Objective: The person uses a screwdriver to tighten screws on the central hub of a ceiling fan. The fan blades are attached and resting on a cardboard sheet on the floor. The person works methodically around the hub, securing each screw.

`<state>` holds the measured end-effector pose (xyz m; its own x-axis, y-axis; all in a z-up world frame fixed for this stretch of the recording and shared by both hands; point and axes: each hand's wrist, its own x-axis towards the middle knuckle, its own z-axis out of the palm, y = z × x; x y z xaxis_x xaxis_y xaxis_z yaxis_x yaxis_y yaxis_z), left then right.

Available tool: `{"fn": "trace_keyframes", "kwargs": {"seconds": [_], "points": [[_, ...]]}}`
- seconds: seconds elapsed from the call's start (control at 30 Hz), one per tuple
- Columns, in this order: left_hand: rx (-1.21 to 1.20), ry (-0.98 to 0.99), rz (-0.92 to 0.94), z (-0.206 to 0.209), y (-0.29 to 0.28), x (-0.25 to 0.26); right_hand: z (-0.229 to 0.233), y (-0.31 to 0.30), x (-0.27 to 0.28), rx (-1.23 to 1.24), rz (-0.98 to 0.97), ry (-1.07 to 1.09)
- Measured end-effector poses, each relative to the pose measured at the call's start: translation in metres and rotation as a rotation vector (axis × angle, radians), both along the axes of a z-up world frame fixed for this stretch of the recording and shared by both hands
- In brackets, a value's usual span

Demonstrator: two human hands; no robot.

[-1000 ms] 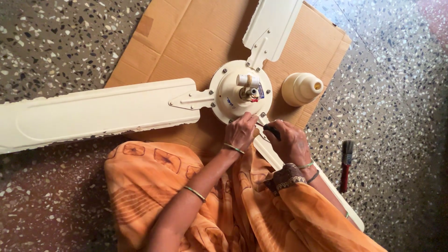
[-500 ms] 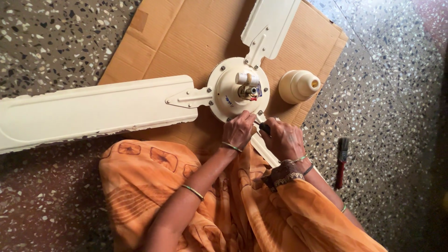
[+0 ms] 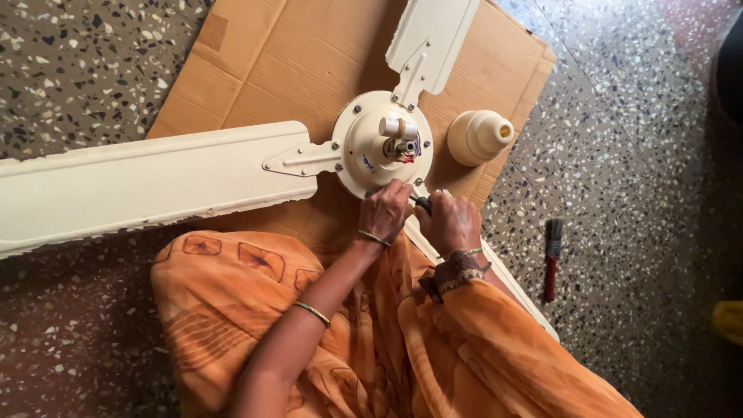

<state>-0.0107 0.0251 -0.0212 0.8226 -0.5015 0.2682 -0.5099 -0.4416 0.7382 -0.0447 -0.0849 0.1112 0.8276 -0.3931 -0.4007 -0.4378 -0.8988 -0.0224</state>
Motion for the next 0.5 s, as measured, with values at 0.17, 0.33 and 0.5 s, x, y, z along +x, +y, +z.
{"fn": "trace_keyframes", "kwargs": {"seconds": [0.17, 0.33, 0.5], "points": [[-0.015, -0.002, 0.018, -0.005, -0.003, -0.001, 0.001, -0.01, 0.0, 0.128, -0.129, -0.103], [-0.021, 0.007, 0.012, 0.011, 0.004, 0.005, 0.008, -0.006, -0.003, 0.018, 0.089, -0.148], [-0.039, 0.1, 0.005, 0.011, 0.01, 0.005, -0.007, -0.013, -0.01, -0.02, 0.437, -0.234]]}}
